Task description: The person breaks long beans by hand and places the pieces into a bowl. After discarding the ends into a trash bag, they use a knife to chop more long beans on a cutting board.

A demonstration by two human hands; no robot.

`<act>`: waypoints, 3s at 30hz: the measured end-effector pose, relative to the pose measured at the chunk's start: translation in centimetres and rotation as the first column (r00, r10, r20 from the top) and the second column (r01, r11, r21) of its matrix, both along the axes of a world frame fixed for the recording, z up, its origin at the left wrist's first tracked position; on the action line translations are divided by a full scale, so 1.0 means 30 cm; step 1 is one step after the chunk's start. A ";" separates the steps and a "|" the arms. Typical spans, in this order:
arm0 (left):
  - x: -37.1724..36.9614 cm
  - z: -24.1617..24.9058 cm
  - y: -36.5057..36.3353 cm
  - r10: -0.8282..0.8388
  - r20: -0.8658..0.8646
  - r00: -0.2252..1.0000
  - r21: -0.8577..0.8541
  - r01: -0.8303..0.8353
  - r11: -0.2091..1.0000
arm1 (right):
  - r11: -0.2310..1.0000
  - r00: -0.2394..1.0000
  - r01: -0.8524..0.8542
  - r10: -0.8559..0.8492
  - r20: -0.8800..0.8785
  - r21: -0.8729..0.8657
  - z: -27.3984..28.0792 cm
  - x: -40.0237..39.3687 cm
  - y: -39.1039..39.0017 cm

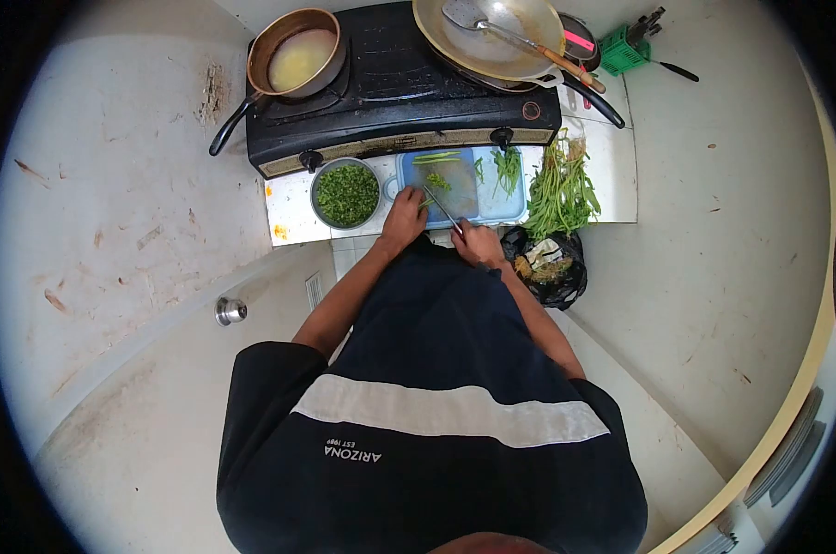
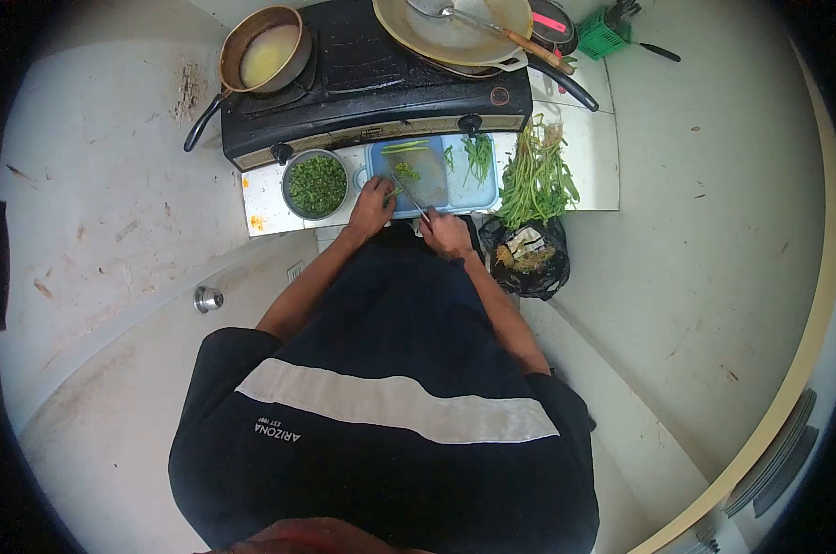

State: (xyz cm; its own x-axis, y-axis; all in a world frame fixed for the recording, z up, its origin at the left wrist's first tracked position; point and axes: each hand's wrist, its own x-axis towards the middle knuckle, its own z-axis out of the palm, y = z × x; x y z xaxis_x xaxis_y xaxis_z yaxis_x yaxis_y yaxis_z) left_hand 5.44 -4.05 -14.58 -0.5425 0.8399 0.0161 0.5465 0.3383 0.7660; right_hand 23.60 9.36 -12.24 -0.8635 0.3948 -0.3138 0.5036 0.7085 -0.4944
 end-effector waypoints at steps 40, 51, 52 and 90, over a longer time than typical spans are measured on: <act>0.017 -0.016 -0.019 0.076 0.142 0.987 0.020 -0.080 0.997 | 0.999 0.994 -0.001 0.006 0.111 -0.051 0.030 -0.011 -0.054; 0.020 -0.038 -0.017 0.095 0.045 0.994 0.096 -0.099 0.990 | 0.997 0.996 -0.068 0.067 0.053 0.028 -0.048 -0.133 -0.049; 0.020 -0.043 -0.019 0.090 0.030 0.995 0.112 -0.093 0.989 | 0.997 0.997 -0.069 0.068 0.032 0.046 -0.051 -0.139 -0.052; 0.037 -0.027 -0.026 0.132 0.128 0.983 0.109 -0.146 0.983 | 0.998 0.994 -0.059 0.055 0.092 0.034 -0.014 -0.039 -0.072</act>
